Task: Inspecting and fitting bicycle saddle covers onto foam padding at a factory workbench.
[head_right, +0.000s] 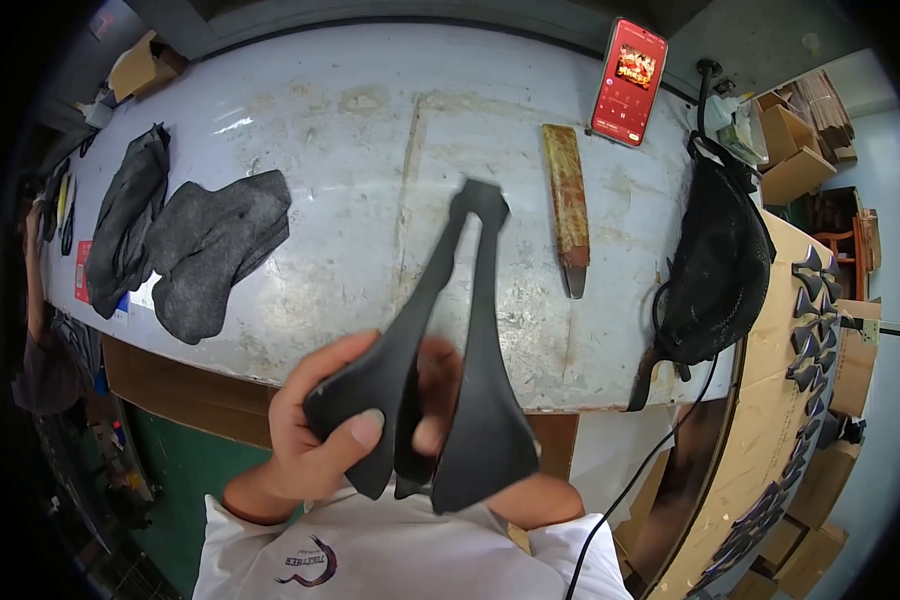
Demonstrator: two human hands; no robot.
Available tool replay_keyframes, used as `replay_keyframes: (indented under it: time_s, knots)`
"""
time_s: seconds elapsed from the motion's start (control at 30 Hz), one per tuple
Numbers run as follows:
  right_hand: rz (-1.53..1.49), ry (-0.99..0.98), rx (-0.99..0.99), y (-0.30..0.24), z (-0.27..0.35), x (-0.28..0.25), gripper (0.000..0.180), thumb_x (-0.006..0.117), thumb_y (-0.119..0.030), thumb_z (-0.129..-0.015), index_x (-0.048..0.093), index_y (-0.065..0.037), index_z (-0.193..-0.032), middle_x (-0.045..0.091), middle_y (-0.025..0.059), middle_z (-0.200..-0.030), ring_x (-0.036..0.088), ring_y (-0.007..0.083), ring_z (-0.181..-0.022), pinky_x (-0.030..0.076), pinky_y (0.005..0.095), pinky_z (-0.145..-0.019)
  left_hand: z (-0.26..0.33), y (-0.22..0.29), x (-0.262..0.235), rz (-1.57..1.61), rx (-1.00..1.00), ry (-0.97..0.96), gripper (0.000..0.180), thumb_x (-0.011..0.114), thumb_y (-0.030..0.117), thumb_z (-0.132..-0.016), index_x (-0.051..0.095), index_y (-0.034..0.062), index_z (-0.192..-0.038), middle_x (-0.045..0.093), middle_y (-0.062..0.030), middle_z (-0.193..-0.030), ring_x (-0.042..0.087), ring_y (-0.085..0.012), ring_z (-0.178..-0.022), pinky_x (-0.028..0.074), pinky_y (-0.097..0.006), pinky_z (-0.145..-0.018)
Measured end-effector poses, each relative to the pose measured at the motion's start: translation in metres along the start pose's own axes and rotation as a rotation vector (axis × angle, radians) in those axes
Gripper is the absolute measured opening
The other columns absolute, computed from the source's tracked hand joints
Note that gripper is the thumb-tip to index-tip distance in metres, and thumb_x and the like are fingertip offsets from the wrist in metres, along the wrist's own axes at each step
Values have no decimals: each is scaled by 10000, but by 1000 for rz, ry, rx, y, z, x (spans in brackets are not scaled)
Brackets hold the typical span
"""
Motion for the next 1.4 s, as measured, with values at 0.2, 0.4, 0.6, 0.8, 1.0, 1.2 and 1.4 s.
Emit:
replay_keyframes:
  time_s: [0.2, 0.4, 0.6, 0.8, 1.0, 1.2, 1.4]
  knots:
    - [-896, -517, 266, 48, 31, 57, 349, 548, -446, -970, 566, -114, -866, 540, -42, -634, 537, 94, -568, 371, 279, -506, -15, -1, -15, -111, 60, 239, 599, 584, 38, -922, 310, -38, -1449, 593, -140, -1147, 584, -122, -970, 474, -248, -845]
    - [-852, -416, 198, 51, 25, 52, 420, 464, -494, -999, 538, -152, -766, 490, -109, -512, 437, 35, -395, 302, 211, -389, -18, -4, -18, -23, 102, 426, 668, 553, 34, -922, 190, -13, -1480, 595, -181, -1120, 594, -127, -914, 485, -244, -775]
    - [-872, -510, 259, 40, 28, 61, 430, 460, -437, -1017, 526, -133, -720, 429, -111, -468, 400, 32, -352, 283, 216, -373, -10, 5, -20, -98, 322, 414, 706, 577, 34, -908, 163, -28, -1477, 617, -132, -938, 559, -96, -758, 446, -222, -662]
    - [-889, -550, 210, 24, 32, 60, 440, 476, -435, -1011, 522, -130, -698, 400, -121, -435, 377, 36, -319, 268, 220, -350, -19, 7, -15, -18, 184, 313, 704, 571, 14, -895, 163, -65, -1464, 568, -73, -763, 504, -65, -661, 383, -202, -592]
    - [-848, -551, 317, 34, 35, 68, 431, 501, -424, -1003, 533, -116, -703, 412, -102, -441, 384, 42, -314, 254, 222, -341, -5, 15, -14, -57, 401, 443, 742, 568, 8, -881, 122, -55, -1471, 598, -143, -833, 532, -92, -689, 418, -222, -604]
    - [-881, -531, 335, 44, 40, 74, 432, 545, -408, -986, 528, -95, -689, 413, -79, -447, 391, 46, -323, 257, 219, -348, -1, 29, -20, -160, 552, 526, 741, 572, 29, -864, 140, -55, -1460, 597, -193, -893, 535, -122, -690, 422, -251, -612]
    - [-607, -555, 84, 28, 35, 61, 421, 548, -381, -993, 599, -34, -761, 528, -12, -527, 489, 91, -438, 360, 227, -418, -14, 28, -34, -139, 415, 579, 656, 509, 32, -934, 147, -57, -1474, 584, -180, -1151, 571, -146, -947, 457, -274, -857]
Point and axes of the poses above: each hand's wrist, its own z-axis away from the middle knuckle, its own x-axis out of the palm, y = z × x, the point moved 9 cm from there along -z, towards the middle knuckle
